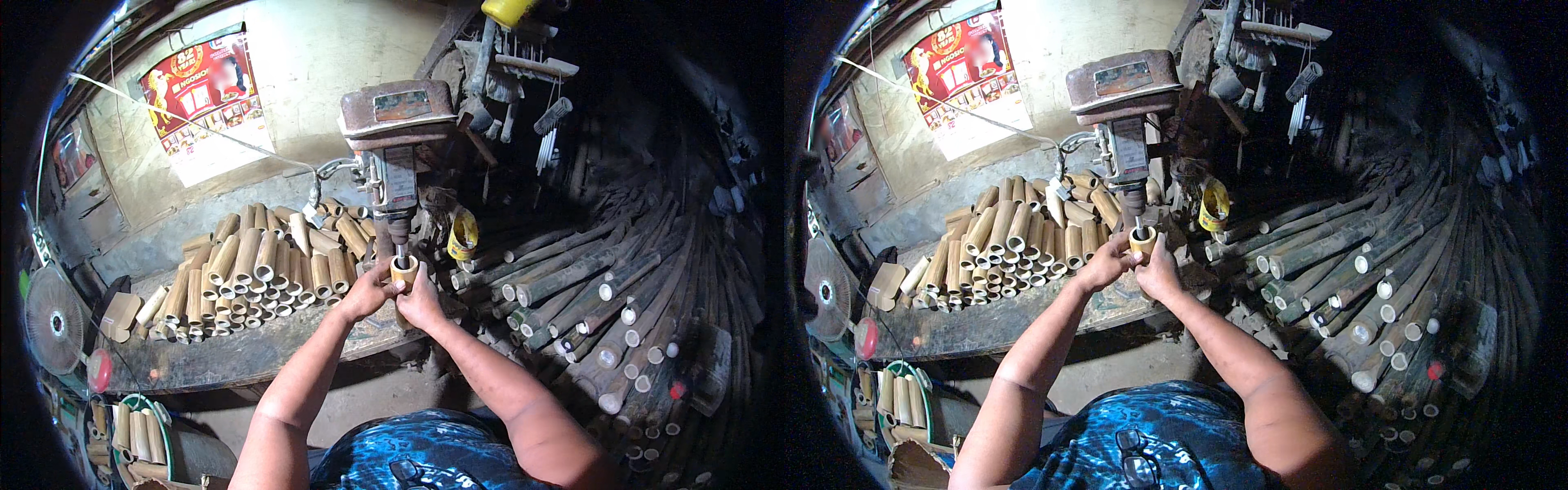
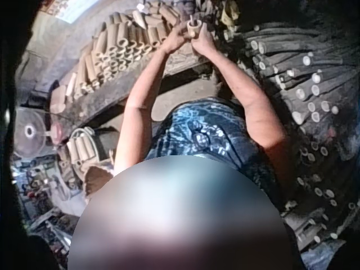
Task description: The person repeatedly picks up cylindrical wooden handles from a pile, positions each under a drill press, and drills into the center of the handle. After drilling, the person places the finished handle into a cardboard box. The process is repeated for multiple handles.
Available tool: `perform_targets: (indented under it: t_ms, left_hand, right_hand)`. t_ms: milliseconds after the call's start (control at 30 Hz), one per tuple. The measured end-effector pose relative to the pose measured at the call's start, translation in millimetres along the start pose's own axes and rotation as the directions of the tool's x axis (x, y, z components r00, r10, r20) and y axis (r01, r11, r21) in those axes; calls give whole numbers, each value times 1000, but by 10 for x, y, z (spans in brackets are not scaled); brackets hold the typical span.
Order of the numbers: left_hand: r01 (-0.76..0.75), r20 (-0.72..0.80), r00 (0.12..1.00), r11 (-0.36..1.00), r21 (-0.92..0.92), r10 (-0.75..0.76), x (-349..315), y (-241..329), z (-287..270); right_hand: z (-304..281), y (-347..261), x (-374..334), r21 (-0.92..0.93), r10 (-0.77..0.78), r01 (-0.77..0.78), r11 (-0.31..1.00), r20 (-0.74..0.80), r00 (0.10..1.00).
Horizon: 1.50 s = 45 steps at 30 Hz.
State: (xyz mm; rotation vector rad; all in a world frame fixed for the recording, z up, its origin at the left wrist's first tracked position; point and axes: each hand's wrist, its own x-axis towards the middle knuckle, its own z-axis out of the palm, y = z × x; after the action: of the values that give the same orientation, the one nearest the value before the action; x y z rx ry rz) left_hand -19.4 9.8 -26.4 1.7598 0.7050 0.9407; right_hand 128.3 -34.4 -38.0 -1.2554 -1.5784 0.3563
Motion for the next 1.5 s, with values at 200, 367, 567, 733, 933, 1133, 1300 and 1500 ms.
perform_targets:
  t_ms: [200, 367, 567, 733, 933, 1133, 1300, 1500]
  left_hand:
    - [44, -95, 995, 999, -8, -44, -80, -136, -77]
    - [-60, -133, 990, 995, -75, 50, 85, -99, -99]
    - [35, -29, 999, 957, -289, -45, 267, 148, -16]
    - [-43, -33, 999, 988, -148, 39, 193, 231, 73]
    - [-27, -64, 998, 997, -73, 23, -3, 158, -18]
    - [-60, -108, 993, 992, -115, 47, 41, 134, -141]
    - [-17, -94, 996, 985, -169, 1, 250, 153, -44]
    - [-71, -12, 997, 986, -151, 70, 113, 111, 100]
  right_hand:
    - [60, -88, 28, -6, 109, -109, 994, 110, 988]
    - [93, -110, 265, -1, 60, -60, 998, 69, 996]
    - [-99, -66, 484, -18, 72, -71, 997, 50, 996]
    - [-199, -102, 290, 197, 93, -88, 976, -14, 996]
    - [-18, -144, 86, 123, 21, -19, 992, -19, 1000]
    - [177, -131, 282, 67, 56, -55, 996, -9, 998]
    - [23, -49, 449, 82, 89, -90, 993, 17, 996]
    - [-29, 23, 131, 87, 121, -122, 989, 18, 992]
